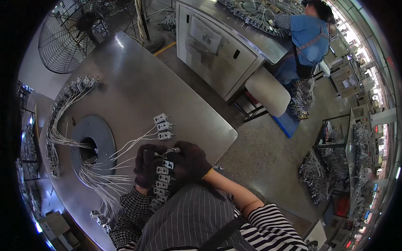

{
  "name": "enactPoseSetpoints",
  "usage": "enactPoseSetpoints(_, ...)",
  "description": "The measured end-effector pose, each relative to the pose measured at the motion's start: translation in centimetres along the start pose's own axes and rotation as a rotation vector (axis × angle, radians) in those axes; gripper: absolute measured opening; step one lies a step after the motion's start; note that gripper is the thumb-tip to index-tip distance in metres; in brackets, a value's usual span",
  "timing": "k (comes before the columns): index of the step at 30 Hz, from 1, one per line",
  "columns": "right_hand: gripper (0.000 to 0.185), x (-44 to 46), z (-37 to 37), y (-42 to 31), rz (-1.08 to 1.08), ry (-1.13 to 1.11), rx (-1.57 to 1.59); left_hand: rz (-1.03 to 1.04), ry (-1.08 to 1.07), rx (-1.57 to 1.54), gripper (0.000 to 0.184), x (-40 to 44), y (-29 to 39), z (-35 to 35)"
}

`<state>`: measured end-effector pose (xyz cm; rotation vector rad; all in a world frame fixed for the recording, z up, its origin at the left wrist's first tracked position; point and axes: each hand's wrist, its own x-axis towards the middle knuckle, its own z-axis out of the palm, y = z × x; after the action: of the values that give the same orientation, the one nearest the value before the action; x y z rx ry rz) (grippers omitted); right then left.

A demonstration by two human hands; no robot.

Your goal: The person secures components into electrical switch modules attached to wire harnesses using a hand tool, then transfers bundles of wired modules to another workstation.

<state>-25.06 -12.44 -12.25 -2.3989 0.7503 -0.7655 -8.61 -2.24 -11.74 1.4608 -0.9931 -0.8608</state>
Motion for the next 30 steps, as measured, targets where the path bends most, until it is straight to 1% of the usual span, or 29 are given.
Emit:
enactPoseSetpoints(2, 0.020, -0.4, 1.3, 3.0, 0.574, -0.313, 0.616, -0.099, 0.031, -0.203, 0.029, -0.2, -1.1, 0.2)
enactPoseSetpoints(3, 0.020, -0.5, 1.2, 3.8, 0.575, -0.315, 0.617, -0.101, 0.033, -0.203, 0.029, -0.2, -1.5, 0.2)
enactPoseSetpoints(5, 0.040, 0.1, 0.2, 4.1, 0.685, -0.440, 0.877, 0.075, -0.016, -0.036, 0.028, -0.2, -2.0, 0.2)
enactPoseSetpoints(6, 0.040, 0.2, 0.2, 4.2, 0.686, -0.441, 0.880, 0.073, -0.017, -0.034, 0.028, -0.2, -2.1, 0.2)
enactPoseSetpoints(8, 0.039, 0.6, 0.1, 4.1, 0.757, -0.526, 0.801, -0.088, 0.063, -0.144, 0.027, -0.1, -2.2, 0.4)
enactPoseSetpoints(9, 0.039, 0.5, 0.0, 3.8, 0.756, -0.527, 0.803, -0.089, 0.064, -0.142, 0.027, -0.1, -2.3, 0.4)
enactPoseSetpoints(11, 0.036, 0.5, -1.2, 2.2, 0.673, -0.435, 0.558, 0.040, 0.080, -0.002, 0.028, 0.0, -2.2, 0.6)
enactPoseSetpoints(12, 0.036, 0.0, -1.6, 1.9, 0.676, -0.438, 0.559, 0.036, 0.081, -0.002, 0.028, -0.1, -1.9, 0.6)
enactPoseSetpoints(14, 0.034, -1.2, -2.6, 1.2, 0.333, -0.121, 0.258, -0.135, 0.072, -0.231, 0.028, 0.0, -0.6, 0.6)
enactPoseSetpoints(15, 0.034, -1.6, -3.2, 0.8, 0.336, -0.126, 0.260, -0.141, 0.074, -0.230, 0.028, 0.1, -0.7, 0.6)
enactPoseSetpoints(17, 0.031, -2.2, -4.6, -0.1, 0.495, -0.157, 0.339, -0.103, 0.046, -0.241, 0.029, 0.0, -0.8, 0.5)
enactPoseSetpoints(18, 0.031, -2.7, -4.9, -0.3, 0.502, -0.170, 0.351, -0.119, 0.053, -0.234, 0.029, 0.1, -0.9, 0.3)
enactPoseSetpoints(20, 0.032, -3.9, -5.1, -0.6, 0.590, -0.109, 0.466, -0.109, -0.054, -0.262, 0.037, 0.2, -1.3, -0.1)
enactPoseSetpoints(21, 0.032, -4.8, -5.2, -0.3, 0.599, -0.131, 0.485, -0.156, 0.010, -0.253, 0.033, 0.0, -1.5, 0.1)
enactPoseSetpoints(22, 0.031, -5.7, -5.1, 0.1, 0.534, -0.125, 0.449, -0.179, 0.026, -0.240, 0.033, -0.3, -1.7, 0.0)
enactPoseSetpoints(23, 0.030, -6.3, -5.0, 0.6, 0.463, -0.113, 0.412, -0.097, 0.006, -0.173, 0.031, -0.3, -1.8, -0.1)
enactPoseSetpoints(24, 0.030, -6.8, -4.7, 1.2, 0.465, -0.124, 0.428, -0.013, -0.017, -0.108, 0.030, -0.3, -1.9, -0.3)
enactPoseSetpoints(25, 0.028, -7.1, -4.5, 1.8, 0.261, -0.100, 0.270, 0.124, -0.019, 0.018, 0.025, -0.2, -2.1, -0.3)
enactPoseSetpoints(26, 0.025, -7.4, -4.2, 2.2, 0.057, -0.071, 0.108, 0.119, -0.016, 0.022, 0.025, -0.2, -2.0, -0.4)
enactPoseSetpoints(27, 0.025, -7.4, -4.1, 2.0, 0.057, -0.073, 0.111, 0.086, -0.008, 0.007, 0.025, 0.1, -0.7, -0.2)
enactPoseSetpoints(28, 0.023, -7.4, -4.1, 1.7, 0.174, -0.095, 0.199, 0.054, -0.001, -0.011, 0.030, 0.3, 0.0, 0.0)
enactPoseSetpoints(29, 0.021, -7.4, -4.1, 1.5, 0.293, -0.116, 0.285, 0.052, -0.002, -0.012, 0.030, 0.3, -0.1, -0.1)
enactPoseSetpoints(30, 0.021, -7.3, -4.1, 1.3, 0.295, -0.116, 0.284, -0.027, -0.024, -0.118, 0.030, 0.4, -0.3, -0.2)
